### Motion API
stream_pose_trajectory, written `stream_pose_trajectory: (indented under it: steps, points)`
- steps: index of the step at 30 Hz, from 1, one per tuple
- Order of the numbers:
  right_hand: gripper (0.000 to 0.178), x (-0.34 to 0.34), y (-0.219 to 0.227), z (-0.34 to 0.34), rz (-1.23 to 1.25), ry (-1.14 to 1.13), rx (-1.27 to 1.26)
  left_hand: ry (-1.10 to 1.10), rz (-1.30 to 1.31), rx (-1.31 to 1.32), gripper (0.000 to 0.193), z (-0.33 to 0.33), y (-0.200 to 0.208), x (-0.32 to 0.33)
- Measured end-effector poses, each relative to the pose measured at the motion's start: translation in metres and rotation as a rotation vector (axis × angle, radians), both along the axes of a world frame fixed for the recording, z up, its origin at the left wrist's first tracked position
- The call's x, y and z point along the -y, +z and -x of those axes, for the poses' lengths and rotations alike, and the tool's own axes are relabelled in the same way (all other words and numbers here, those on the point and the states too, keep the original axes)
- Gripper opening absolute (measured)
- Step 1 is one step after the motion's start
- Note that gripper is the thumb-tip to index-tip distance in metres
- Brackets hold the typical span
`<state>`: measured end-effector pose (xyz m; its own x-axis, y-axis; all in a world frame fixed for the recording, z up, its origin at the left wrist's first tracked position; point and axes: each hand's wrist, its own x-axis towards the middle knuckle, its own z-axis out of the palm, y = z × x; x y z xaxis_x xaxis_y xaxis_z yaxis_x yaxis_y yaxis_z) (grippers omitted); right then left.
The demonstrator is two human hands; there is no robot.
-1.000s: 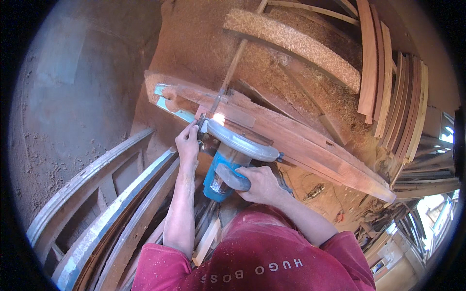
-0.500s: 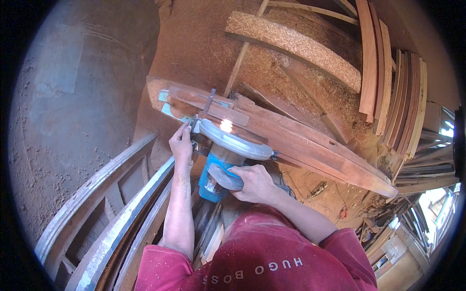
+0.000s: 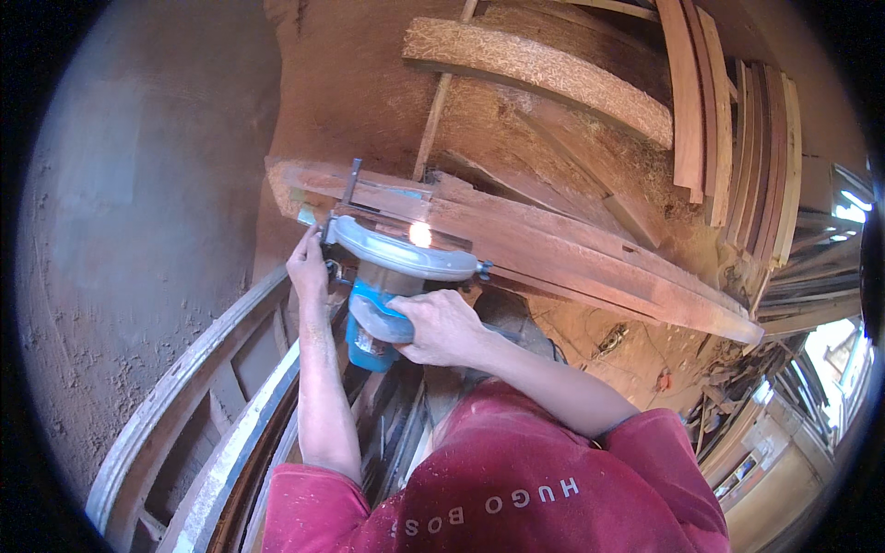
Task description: The person uses a circular saw to cut along a marked line on a piece of wood, then moves several other wooden planks, and finally cuts another line on a different piece of wood.
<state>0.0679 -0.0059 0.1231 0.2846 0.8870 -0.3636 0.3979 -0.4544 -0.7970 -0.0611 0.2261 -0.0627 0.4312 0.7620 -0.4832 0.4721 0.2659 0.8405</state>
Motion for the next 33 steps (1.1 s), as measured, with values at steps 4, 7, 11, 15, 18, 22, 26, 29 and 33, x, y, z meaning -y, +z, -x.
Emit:
stream_pose_trajectory:
  steps: [4, 7, 11, 15, 18, 22, 26, 29, 33]
  points:
    - [0.036, -0.031, -0.002, -0.002, -0.015, -0.006, -0.001, 0.033, 0.022, 0.032, 0.040, -0.017, 0.022, -0.024]
    - [0.029, -0.067, 0.000, 0.000, -0.086, -0.005, -0.041, 0.027, -0.005, -0.134, 0.036, -0.015, 0.054, -0.069]
    - [0.024, -0.094, -0.006, 0.011, -0.341, -0.086, -0.071, 0.019, -0.337, -0.154, 0.039, 0.032, 0.124, -0.131]
    - [0.027, -0.041, 0.022, -0.004, -0.555, -0.221, -0.052, 0.139, -0.129, 0.078, 0.054, 0.010, 0.208, -0.084]
    - [0.037, 0.047, 0.064, -0.029, -0.435, -0.241, 0.082, 0.155, -0.252, 0.008, 0.045, 0.024, 0.179, -0.070]
    - [0.045, 0.203, 0.094, -0.037, -0.332, -0.479, 0.364, -0.430, -0.881, -0.317, 0.039, -0.002, 0.110, 0.066]
    - [0.052, 0.351, 0.127, -0.011, -0.065, -0.804, 0.637, -1.078, -1.098, -0.150, 0.067, -0.056, 0.140, 0.224]
    - [0.044, 0.451, 0.148, 0.031, 0.175, -1.327, 0.592, -1.364, -1.176, -0.016, 0.076, -0.093, 0.112, 0.309]
    - [0.040, 0.580, 0.112, 0.106, 0.366, -1.782, 0.710, -1.483, -1.238, 0.015, 0.070, -0.148, 0.075, 0.359]
